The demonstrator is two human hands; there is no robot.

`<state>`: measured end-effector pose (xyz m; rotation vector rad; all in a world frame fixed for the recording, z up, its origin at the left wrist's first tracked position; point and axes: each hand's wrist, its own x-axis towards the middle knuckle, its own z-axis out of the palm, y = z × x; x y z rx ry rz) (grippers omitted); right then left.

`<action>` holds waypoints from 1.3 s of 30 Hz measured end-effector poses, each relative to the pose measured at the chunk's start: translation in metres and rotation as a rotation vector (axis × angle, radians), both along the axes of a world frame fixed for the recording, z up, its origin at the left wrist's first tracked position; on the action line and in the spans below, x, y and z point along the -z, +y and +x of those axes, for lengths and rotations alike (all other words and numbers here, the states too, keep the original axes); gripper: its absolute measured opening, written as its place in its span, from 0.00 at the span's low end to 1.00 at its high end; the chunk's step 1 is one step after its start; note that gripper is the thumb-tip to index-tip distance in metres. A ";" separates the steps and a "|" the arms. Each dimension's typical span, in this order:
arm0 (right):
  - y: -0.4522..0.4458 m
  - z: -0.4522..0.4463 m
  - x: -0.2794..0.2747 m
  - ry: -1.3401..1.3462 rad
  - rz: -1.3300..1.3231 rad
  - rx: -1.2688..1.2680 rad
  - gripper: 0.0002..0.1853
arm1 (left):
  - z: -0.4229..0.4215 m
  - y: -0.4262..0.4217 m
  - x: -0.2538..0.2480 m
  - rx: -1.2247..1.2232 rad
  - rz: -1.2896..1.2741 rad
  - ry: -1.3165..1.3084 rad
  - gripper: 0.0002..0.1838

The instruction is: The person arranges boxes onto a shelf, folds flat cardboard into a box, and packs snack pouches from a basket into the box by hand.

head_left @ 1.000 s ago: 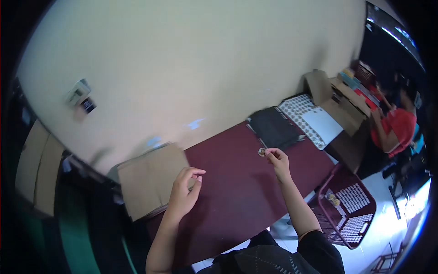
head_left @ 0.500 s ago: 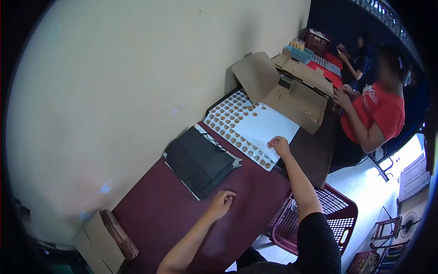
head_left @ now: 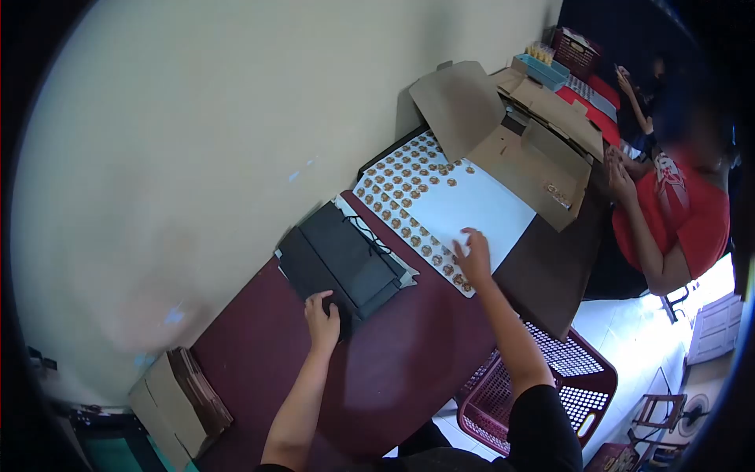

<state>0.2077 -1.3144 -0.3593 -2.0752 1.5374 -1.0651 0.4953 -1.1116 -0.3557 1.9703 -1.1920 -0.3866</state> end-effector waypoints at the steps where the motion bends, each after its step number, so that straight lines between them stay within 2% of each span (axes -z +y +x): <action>1: 0.010 0.012 0.006 -0.022 0.000 -0.073 0.15 | 0.001 0.001 0.001 -0.067 0.005 -0.051 0.16; 4: 0.057 0.052 -0.001 -0.022 0.036 -0.238 0.15 | -0.004 0.012 -0.001 -0.030 0.012 -0.056 0.19; 6: 0.090 0.075 -0.008 -0.074 0.037 -0.352 0.16 | -0.009 0.031 -0.008 -0.089 0.052 -0.069 0.22; 9: 0.136 0.105 -0.013 -0.129 0.106 -0.509 0.17 | 0.002 0.076 -0.007 -0.261 0.156 -0.130 0.27; 13: 0.192 0.146 -0.010 -0.143 0.212 -0.671 0.17 | 0.040 0.152 -0.017 -0.564 0.192 -0.208 0.27; 18: 0.244 0.197 -0.013 -0.147 0.238 -0.837 0.16 | 0.102 0.266 -0.052 -0.883 0.161 -0.531 0.26; 21: 0.277 0.231 -0.020 -0.117 0.272 -0.906 0.16 | 0.133 0.341 -0.064 -1.067 0.213 -0.518 0.24; 26: 0.347 0.285 -0.031 -0.078 0.305 -1.106 0.15 | 0.140 0.415 -0.102 -1.069 0.194 -0.626 0.21; 28: 0.379 0.308 -0.032 -0.110 0.322 -1.166 0.16 | 0.135 0.421 -0.119 -0.940 0.210 -0.575 0.22; 29: 0.395 0.321 -0.033 -0.085 0.343 -1.225 0.15 | 0.136 0.424 -0.121 -0.996 0.287 -0.721 0.21; 30: 0.410 0.333 -0.035 -0.064 0.361 -1.278 0.14 | 0.137 0.430 -0.127 -0.997 0.280 -0.722 0.21; 31: 0.427 0.344 -0.038 -0.064 0.356 -1.273 0.14 | 0.135 0.438 -0.135 -1.030 0.292 -0.576 0.19; 32: 0.443 0.354 -0.039 -0.107 0.592 -1.348 0.14 | 0.136 0.447 -0.140 -1.053 0.301 -0.432 0.17; 33: 0.460 0.363 -0.040 -0.155 0.831 -1.406 0.13 | 0.138 0.455 -0.143 -1.091 0.175 -0.438 0.10; 35: 0.493 0.378 -0.040 -0.160 0.935 -1.468 0.15 | 0.139 0.472 -0.158 -1.066 0.184 -0.457 0.08; 36: 0.509 0.384 -0.037 -0.267 1.193 -1.459 0.19 | 0.138 0.476 -0.167 -1.056 0.202 -0.477 0.05; 37: 0.516 0.385 -0.060 -0.249 1.301 -1.479 0.25 | 0.135 0.481 -0.173 -1.003 0.170 -0.481 0.05; 39: 0.530 0.392 -0.058 -0.388 1.506 -1.436 0.31 | 0.123 0.485 -0.184 -0.842 0.109 -0.505 0.04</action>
